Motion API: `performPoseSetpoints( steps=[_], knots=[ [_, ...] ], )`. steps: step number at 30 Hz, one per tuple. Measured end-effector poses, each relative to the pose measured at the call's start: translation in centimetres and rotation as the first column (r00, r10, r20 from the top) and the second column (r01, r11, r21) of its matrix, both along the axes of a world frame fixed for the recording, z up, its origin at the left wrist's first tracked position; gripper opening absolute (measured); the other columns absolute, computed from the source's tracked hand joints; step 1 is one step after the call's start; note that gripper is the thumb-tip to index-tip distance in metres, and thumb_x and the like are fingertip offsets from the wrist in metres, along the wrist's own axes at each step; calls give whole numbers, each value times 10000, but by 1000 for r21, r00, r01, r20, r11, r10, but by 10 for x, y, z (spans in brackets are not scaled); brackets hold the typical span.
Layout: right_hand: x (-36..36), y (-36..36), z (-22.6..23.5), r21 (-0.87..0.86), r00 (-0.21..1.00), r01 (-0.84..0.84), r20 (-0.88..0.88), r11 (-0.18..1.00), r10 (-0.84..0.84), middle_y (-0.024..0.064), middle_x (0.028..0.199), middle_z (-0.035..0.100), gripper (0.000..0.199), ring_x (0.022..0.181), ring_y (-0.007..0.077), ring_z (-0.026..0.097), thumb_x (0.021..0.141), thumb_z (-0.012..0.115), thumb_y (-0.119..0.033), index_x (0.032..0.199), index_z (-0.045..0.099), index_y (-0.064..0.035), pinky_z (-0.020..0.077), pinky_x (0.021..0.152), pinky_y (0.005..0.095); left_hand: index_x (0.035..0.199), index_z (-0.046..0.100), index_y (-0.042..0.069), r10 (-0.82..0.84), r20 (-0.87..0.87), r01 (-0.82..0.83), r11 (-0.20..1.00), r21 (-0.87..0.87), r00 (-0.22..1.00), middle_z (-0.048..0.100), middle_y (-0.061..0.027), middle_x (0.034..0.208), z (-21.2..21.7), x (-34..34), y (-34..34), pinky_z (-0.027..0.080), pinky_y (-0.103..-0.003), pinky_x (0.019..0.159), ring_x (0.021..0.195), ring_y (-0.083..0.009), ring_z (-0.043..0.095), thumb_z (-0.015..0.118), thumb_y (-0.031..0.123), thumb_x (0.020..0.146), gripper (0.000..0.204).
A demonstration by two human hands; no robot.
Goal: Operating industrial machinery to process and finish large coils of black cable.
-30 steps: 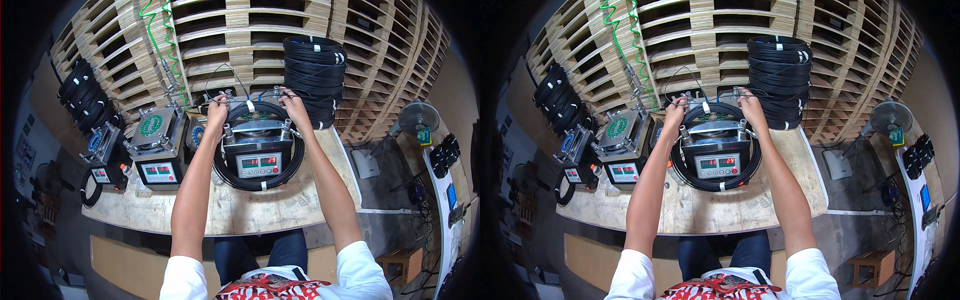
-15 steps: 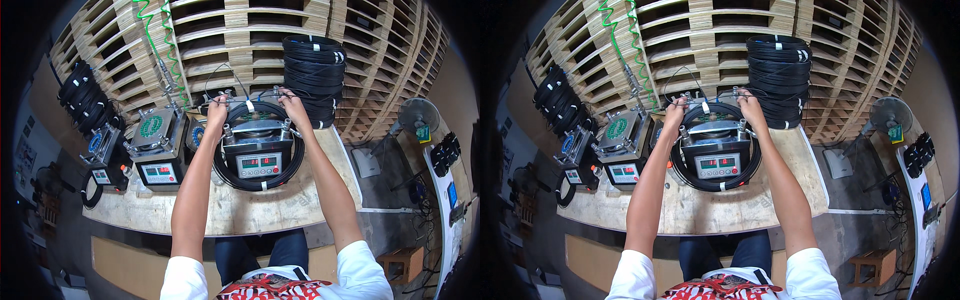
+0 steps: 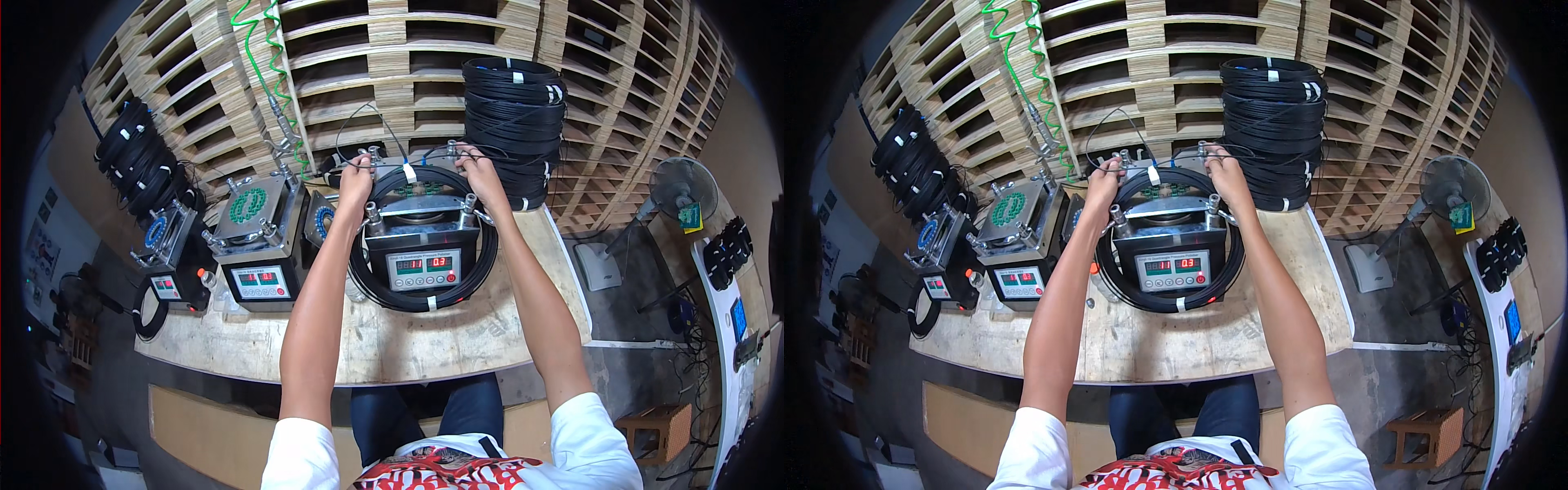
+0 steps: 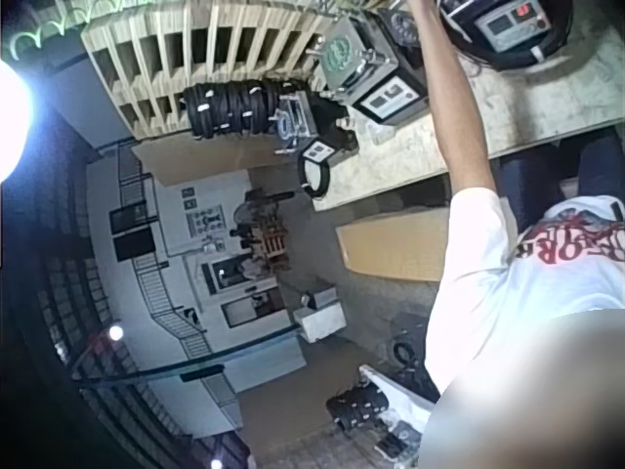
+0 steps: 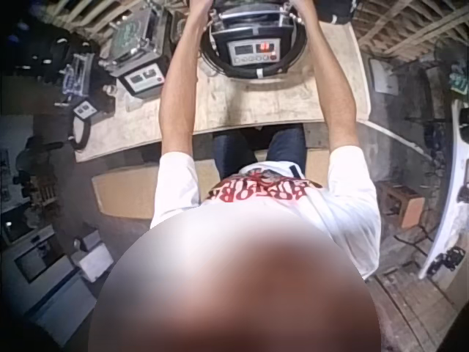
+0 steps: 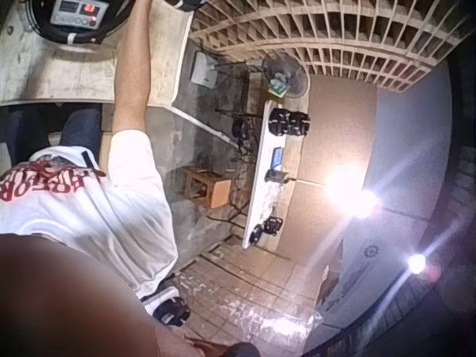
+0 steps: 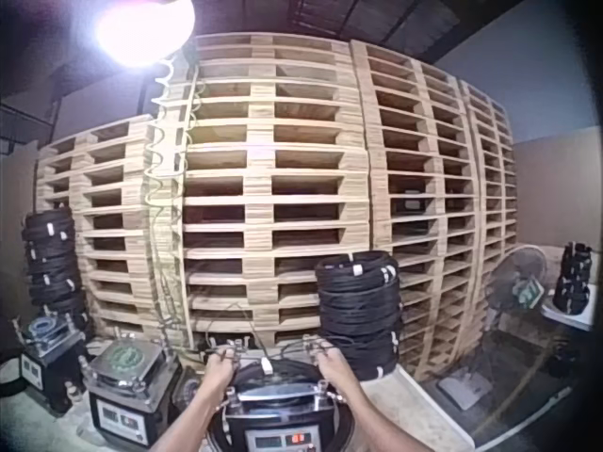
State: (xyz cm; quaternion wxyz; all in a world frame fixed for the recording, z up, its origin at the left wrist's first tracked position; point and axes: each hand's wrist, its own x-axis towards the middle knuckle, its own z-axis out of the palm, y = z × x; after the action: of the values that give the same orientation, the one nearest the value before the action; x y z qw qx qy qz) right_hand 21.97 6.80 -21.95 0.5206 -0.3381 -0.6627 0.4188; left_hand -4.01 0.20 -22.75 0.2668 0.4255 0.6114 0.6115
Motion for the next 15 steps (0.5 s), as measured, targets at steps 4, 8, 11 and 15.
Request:
performPoseSetpoints(
  steps=[4,8,11,15],
  knots=[
    [3,1,2,1,993,5,119,1000,-5,49,1007,649,356,912,130,604,1045,444,-172,1349,586,-53,477,825,270,1251,635,42,-24,30,24,1000,-4,999,672,-70,983,7,5,-10,458,-298,842,900,-157,587,482,298,1068,350],
    [-1,0,1,7,994,5,113,1000,-5,57,989,653,373,897,136,602,1054,468,-219,1352,573,-19,471,838,261,1237,639,39,-11,-6,11,1000,6,1000,663,-63,973,9,5,-12,458,-299,838,895,-150,580,481,314,1068,360],
    [2,3,0,26,996,11,90,1000,-13,69,976,660,386,898,141,605,1053,480,-227,1350,567,3,468,849,263,1234,637,31,-14,6,14,1000,-5,1000,673,-73,985,7,5,-7,458,-304,847,906,-162,591,491,329,1062,374],
    [0,-3,4,10,993,9,115,1000,-10,90,1002,671,374,913,147,613,1041,464,-167,1352,563,14,465,865,265,1221,646,33,3,-29,-3,1000,-10,1000,692,-96,1000,-1,-2,-3,463,-318,858,927,-191,616,501,333,1053,373]
  ],
)
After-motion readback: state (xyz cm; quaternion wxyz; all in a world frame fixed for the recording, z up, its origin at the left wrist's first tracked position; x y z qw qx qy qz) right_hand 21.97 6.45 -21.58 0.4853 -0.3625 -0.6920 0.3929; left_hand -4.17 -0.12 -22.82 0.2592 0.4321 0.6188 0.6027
